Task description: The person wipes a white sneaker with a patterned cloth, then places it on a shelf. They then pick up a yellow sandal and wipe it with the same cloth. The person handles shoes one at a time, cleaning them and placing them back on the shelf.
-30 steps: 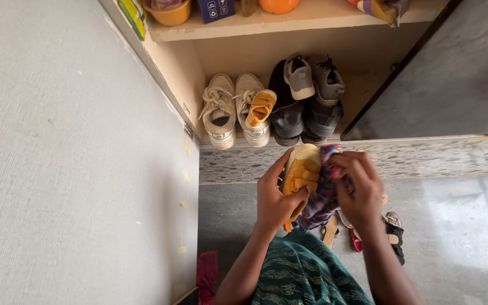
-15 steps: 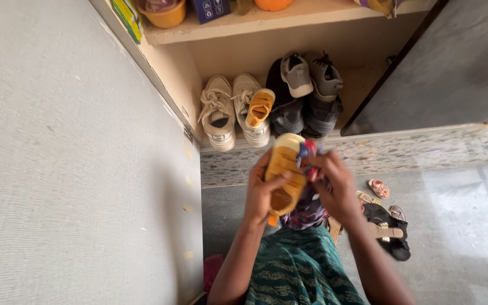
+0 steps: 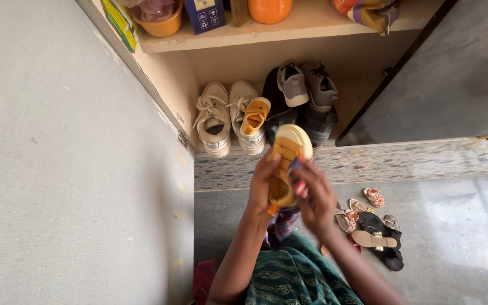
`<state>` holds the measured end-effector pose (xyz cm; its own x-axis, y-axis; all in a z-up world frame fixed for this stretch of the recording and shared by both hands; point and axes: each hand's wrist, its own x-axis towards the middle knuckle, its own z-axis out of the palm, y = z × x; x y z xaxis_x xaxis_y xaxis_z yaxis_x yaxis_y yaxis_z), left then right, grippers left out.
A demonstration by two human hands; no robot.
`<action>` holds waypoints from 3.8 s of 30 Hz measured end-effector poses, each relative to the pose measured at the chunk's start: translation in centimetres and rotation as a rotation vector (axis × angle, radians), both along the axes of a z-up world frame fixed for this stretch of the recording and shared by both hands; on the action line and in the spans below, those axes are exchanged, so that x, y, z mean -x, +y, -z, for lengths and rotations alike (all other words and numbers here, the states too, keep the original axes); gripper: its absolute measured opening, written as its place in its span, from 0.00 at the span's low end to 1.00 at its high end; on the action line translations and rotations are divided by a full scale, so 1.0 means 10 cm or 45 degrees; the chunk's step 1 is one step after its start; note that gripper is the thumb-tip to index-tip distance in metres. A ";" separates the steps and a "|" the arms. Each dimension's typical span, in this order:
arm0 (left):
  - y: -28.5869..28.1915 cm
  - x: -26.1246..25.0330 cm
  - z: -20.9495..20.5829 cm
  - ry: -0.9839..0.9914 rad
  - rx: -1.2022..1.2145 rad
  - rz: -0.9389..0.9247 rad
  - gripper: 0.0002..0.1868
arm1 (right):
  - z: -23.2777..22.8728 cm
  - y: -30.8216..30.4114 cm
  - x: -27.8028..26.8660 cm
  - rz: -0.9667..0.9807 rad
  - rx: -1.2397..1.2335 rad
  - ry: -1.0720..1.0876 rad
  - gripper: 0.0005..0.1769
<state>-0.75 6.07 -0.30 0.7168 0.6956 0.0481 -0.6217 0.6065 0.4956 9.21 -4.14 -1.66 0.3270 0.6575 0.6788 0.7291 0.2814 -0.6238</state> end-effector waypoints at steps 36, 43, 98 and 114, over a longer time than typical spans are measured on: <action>-0.66 -0.52 -0.31 0.572 -0.586 -0.657 0.39 | -0.38 -0.52 -0.73 -0.029 0.132 -0.315 0.17; -0.71 -0.56 -0.11 0.675 -0.391 -0.561 0.35 | -0.39 -0.68 -0.99 0.114 0.232 -0.092 0.17; -0.66 -0.38 0.12 -0.126 0.234 -0.178 0.23 | 0.37 -0.49 -0.66 -0.016 -0.184 0.052 0.11; -0.65 -0.42 0.10 0.573 -0.741 -0.773 0.29 | 0.03 -0.63 -0.57 -0.460 0.373 0.018 0.43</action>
